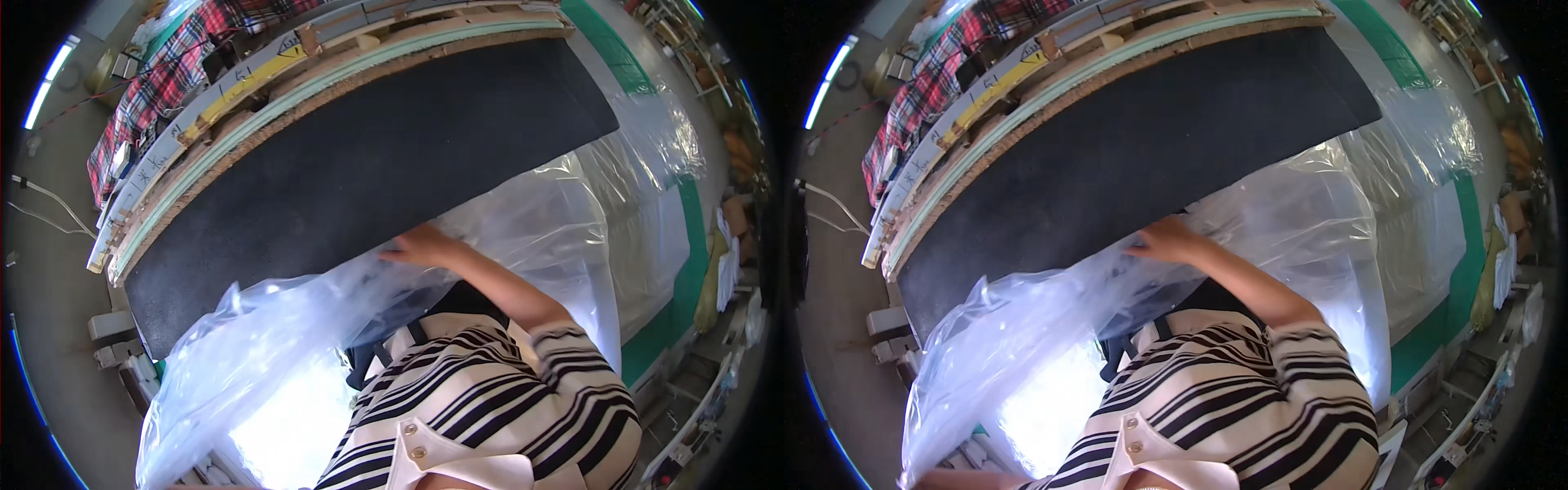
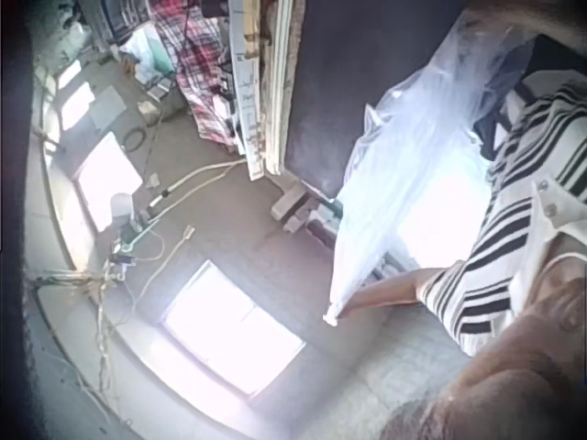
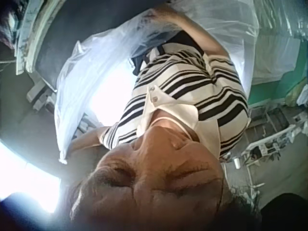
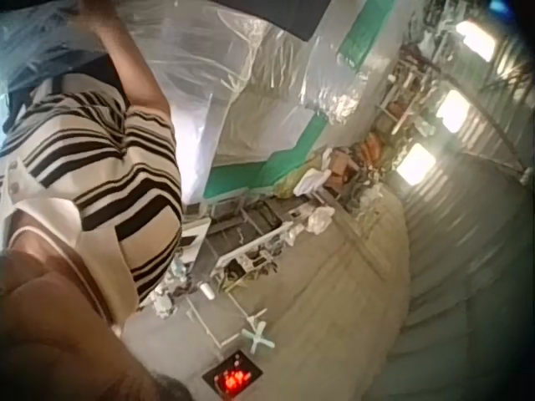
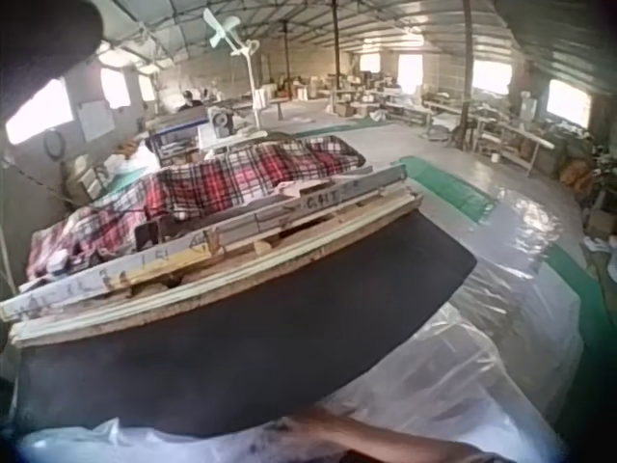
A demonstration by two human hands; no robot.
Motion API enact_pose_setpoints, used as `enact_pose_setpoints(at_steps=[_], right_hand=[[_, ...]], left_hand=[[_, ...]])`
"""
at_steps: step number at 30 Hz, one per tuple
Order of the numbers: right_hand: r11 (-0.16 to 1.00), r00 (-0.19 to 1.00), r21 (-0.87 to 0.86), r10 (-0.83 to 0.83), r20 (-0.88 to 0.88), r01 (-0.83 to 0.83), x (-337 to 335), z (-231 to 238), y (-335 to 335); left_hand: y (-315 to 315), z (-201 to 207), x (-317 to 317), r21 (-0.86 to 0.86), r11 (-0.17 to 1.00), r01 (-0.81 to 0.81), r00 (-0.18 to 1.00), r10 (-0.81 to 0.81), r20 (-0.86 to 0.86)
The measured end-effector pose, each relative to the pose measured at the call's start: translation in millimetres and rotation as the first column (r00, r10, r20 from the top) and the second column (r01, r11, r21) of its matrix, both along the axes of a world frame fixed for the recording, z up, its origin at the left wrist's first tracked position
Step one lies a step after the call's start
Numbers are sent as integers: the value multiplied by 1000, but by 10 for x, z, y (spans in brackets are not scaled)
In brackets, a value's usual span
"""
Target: The person wraps a large piece of dark fabric in a clear plastic sheet on a workbench. They repeatedly smooth, fold, and tuck the plastic around the fabric edges to create a neat package.
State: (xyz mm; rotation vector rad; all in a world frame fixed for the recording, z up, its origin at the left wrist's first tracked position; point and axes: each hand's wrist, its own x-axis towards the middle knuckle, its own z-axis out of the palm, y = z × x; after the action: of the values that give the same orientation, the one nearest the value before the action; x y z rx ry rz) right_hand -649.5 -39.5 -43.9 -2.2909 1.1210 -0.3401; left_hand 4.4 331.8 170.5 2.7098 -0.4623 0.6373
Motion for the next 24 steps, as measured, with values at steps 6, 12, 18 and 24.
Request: enact_pose_setpoints(at_steps=[6,12,18,24], right_hand=[[921,963,308,186,194,-239,67,391,-24],[992,998,-122,7,-66,-14,-1811,87,192],[507,668,-466,-682,298,725,-3020,1071,-17],[38,86,-84,-73,994,996,-3993,2094,-810]], left_hand=[[539,-315,-245,-86,996,-36,981,19,-191],[154,635,-223,-255,954,160,987,-146,72],[-1080,1506,-245,-396,726,562,824,-455,336],[-2974,464,-66,-576,230,784,470,-827,308]])
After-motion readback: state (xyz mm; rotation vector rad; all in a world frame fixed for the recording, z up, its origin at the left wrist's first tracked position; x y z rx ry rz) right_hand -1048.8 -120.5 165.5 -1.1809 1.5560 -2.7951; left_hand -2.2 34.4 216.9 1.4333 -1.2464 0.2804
